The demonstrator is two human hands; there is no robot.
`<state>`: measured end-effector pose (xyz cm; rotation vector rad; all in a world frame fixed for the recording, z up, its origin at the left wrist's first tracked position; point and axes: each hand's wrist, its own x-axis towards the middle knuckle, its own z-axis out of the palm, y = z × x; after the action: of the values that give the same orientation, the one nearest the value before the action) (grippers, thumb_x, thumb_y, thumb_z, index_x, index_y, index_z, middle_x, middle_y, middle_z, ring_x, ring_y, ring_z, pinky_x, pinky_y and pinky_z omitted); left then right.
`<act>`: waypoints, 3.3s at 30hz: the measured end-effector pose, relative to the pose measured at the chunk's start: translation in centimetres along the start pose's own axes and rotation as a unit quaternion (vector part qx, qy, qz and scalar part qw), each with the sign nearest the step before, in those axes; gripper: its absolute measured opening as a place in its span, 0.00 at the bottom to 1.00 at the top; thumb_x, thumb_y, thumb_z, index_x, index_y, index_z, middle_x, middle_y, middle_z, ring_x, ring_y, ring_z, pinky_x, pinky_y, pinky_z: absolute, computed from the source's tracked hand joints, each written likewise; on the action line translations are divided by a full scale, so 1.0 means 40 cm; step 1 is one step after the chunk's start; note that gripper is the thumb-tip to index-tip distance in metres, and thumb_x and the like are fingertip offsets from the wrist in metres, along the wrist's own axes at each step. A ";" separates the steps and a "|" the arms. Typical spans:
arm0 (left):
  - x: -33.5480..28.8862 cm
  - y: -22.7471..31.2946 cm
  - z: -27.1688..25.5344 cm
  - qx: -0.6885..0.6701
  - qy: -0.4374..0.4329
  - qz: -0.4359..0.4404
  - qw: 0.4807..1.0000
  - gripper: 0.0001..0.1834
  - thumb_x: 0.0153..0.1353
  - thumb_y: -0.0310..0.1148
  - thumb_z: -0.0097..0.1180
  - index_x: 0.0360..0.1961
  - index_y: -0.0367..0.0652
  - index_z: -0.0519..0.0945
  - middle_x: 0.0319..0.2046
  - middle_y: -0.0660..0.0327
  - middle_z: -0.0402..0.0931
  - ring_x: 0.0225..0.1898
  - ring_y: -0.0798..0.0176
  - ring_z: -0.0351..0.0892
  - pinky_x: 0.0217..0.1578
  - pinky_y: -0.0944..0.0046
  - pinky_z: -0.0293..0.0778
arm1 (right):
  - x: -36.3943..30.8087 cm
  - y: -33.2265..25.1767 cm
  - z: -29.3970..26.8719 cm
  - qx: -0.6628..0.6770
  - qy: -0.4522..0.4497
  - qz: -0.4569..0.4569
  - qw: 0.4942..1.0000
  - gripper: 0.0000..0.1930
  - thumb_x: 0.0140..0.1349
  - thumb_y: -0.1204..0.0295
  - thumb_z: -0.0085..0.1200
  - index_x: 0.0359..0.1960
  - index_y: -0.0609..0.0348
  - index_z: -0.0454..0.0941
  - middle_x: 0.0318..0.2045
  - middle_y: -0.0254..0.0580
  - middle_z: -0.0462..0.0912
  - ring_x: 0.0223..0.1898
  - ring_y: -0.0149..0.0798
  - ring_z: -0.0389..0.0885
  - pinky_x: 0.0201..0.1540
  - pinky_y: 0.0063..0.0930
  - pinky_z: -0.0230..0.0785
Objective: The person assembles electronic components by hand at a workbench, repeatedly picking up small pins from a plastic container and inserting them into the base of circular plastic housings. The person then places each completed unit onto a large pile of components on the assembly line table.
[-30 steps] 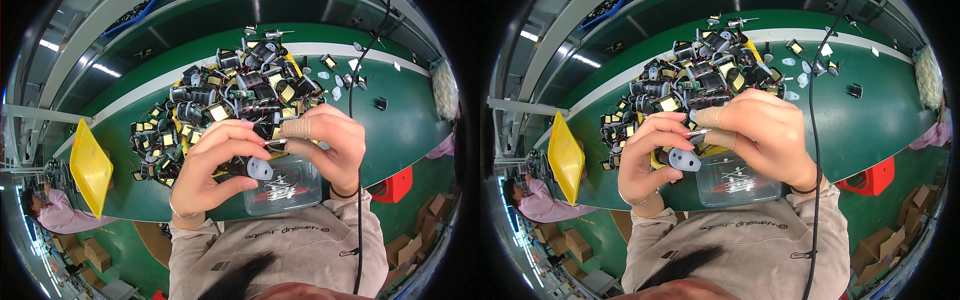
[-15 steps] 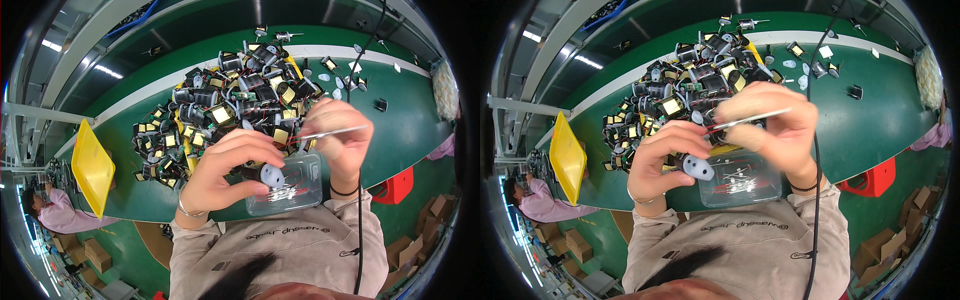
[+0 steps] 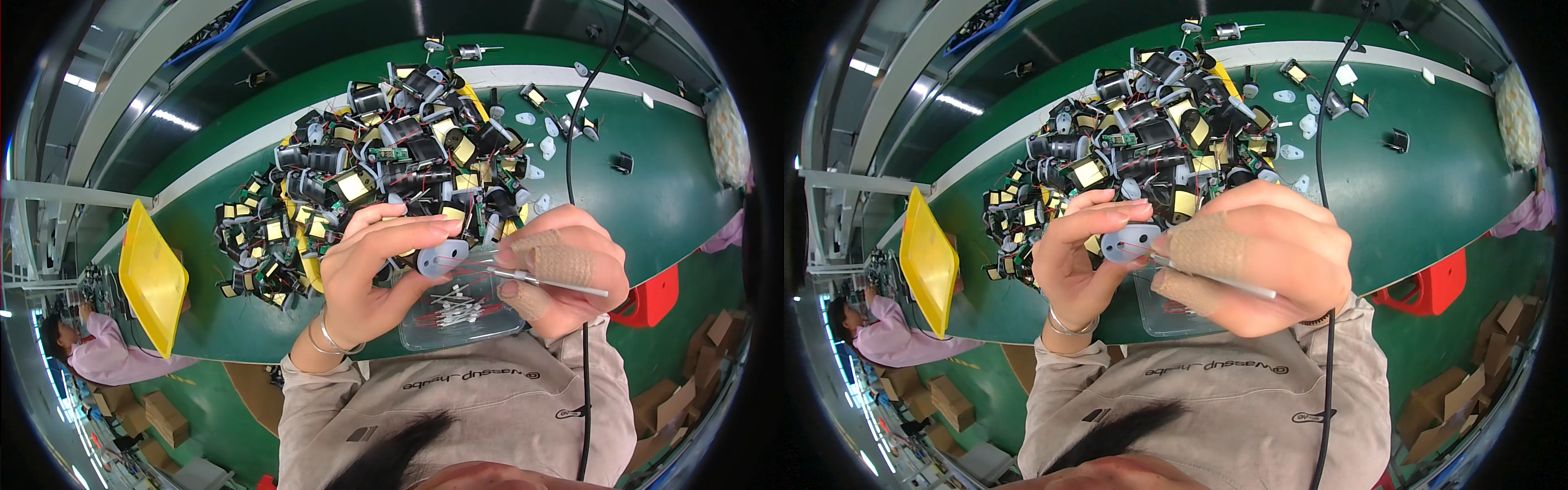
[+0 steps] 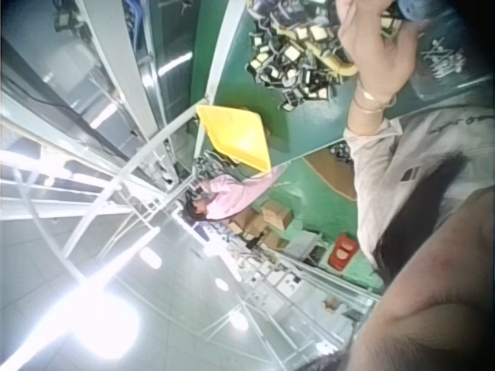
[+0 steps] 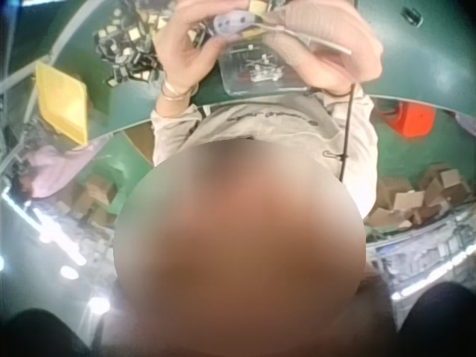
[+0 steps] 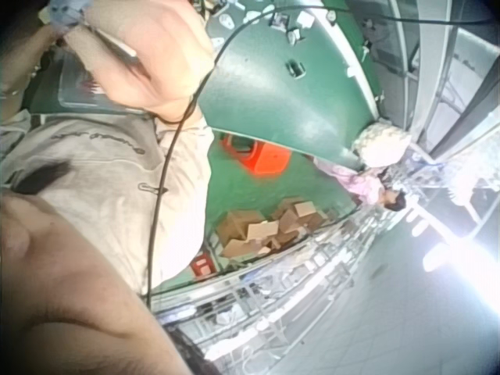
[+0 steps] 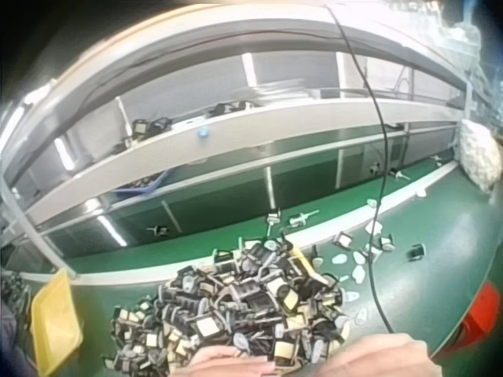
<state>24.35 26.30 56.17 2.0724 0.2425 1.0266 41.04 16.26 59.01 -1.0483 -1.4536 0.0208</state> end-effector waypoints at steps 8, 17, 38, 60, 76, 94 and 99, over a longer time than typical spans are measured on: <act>-0.008 0.001 0.003 0.000 0.046 0.006 0.999 0.19 0.44 0.22 0.66 0.40 0.42 0.75 0.37 0.57 0.82 0.43 0.58 0.81 0.50 0.57 0.65 | 0.002 0.008 -0.015 -0.017 -0.061 -0.083 0.995 0.16 0.27 0.81 0.65 0.24 0.67 0.78 0.24 0.45 0.81 0.26 0.40 0.79 0.24 0.26 0.71; -0.005 0.007 -0.003 0.028 0.055 0.015 0.998 0.19 0.43 0.24 0.67 0.39 0.43 0.76 0.36 0.58 0.82 0.43 0.58 0.81 0.49 0.57 0.65 | -0.006 0.049 -0.005 0.019 -0.041 -0.212 0.976 0.14 0.31 0.78 0.64 0.25 0.65 0.79 0.27 0.44 0.81 0.26 0.38 0.79 0.22 0.21 0.72; -0.005 0.011 -0.002 0.032 0.059 0.018 0.998 0.17 0.44 0.25 0.67 0.37 0.43 0.77 0.35 0.58 0.82 0.42 0.57 0.81 0.49 0.56 0.65 | 0.001 0.039 -0.003 0.007 -0.045 -0.252 0.967 0.10 0.35 0.76 0.57 0.24 0.61 0.80 0.26 0.42 0.81 0.27 0.35 0.79 0.22 0.18 0.71; -0.002 0.019 -0.009 0.123 0.047 0.042 0.990 0.19 0.36 0.19 0.63 0.35 0.44 0.79 0.35 0.60 0.82 0.42 0.59 0.81 0.51 0.54 0.62 | -0.001 0.034 0.005 -0.017 -0.049 -0.220 0.974 0.11 0.36 0.77 0.56 0.27 0.62 0.80 0.27 0.43 0.80 0.27 0.36 0.79 0.22 0.20 0.72; -0.006 0.026 -0.010 0.108 0.043 0.040 0.992 0.20 0.38 0.22 0.68 0.37 0.44 0.78 0.36 0.59 0.82 0.41 0.59 0.81 0.51 0.54 0.62 | -0.012 0.035 0.004 -0.021 -0.040 -0.237 0.970 0.08 0.40 0.82 0.55 0.25 0.60 0.79 0.30 0.45 0.81 0.31 0.38 0.80 0.23 0.20 0.73; -0.004 0.027 -0.008 0.094 0.040 0.037 0.994 0.19 0.38 0.23 0.68 0.36 0.43 0.79 0.35 0.59 0.82 0.40 0.60 0.82 0.50 0.55 0.62 | -0.010 0.033 0.019 -0.050 -0.021 -0.230 0.972 0.09 0.38 0.75 0.57 0.26 0.59 0.79 0.28 0.40 0.81 0.29 0.34 0.80 0.22 0.18 0.70; -0.002 0.031 -0.012 0.110 0.036 0.041 0.992 0.18 0.37 0.23 0.67 0.34 0.42 0.80 0.35 0.59 0.82 0.39 0.60 0.82 0.47 0.58 0.63 | -0.004 0.051 0.030 -0.052 -0.036 -0.232 0.971 0.13 0.35 0.73 0.57 0.27 0.60 0.80 0.27 0.37 0.80 0.26 0.34 0.77 0.22 0.19 0.69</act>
<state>23.74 25.71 57.19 2.2604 0.3222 1.1711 41.22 18.03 57.43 -0.7735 -1.7517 -0.3588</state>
